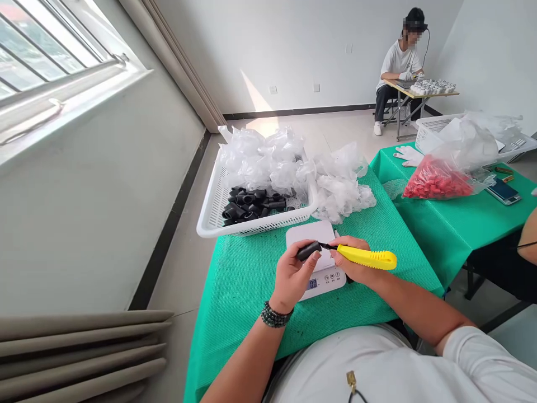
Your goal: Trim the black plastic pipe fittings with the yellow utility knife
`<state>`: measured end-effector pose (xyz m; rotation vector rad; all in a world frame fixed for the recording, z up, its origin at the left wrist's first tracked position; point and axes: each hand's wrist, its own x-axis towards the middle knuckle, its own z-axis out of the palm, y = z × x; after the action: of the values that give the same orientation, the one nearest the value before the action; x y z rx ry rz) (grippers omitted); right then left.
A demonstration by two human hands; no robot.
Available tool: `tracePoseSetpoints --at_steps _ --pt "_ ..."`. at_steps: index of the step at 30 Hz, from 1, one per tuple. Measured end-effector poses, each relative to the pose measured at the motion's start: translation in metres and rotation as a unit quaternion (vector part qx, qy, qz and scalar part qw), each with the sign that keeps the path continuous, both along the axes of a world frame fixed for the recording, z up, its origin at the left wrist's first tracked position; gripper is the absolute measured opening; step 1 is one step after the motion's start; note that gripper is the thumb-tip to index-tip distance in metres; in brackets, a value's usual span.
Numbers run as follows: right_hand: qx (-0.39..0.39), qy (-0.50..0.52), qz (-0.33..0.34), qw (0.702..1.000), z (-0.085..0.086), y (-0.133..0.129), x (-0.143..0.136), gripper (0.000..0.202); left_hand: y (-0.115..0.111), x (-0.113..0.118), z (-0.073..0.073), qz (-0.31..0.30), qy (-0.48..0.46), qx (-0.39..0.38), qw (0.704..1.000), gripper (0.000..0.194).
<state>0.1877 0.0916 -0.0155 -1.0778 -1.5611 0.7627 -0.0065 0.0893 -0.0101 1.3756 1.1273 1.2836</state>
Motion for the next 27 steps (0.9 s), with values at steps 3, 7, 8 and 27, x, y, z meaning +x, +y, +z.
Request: tracePoseSetpoints --at_steps 3,7,8,27 --pt "-0.022 0.008 -0.031 0.999 0.002 0.001 0.001 0.025 -0.001 0.0 0.001 0.003 -0.001 0.001 1.0 0.046" --pt "-0.075 0.04 -0.047 0.995 -0.002 0.005 0.004 0.03 0.0 -0.001 0.0 0.014 0.005 0.015 1.0 0.043" --pt "-0.081 0.05 -0.04 0.995 -0.004 0.005 0.005 0.03 0.0 -0.001 -0.001 0.018 0.009 0.024 1.0 0.041" --pt "-0.075 0.025 0.048 0.996 -0.007 -0.004 0.013 0.024 -0.003 0.001 -0.002 -0.001 0.035 0.088 0.996 0.031"
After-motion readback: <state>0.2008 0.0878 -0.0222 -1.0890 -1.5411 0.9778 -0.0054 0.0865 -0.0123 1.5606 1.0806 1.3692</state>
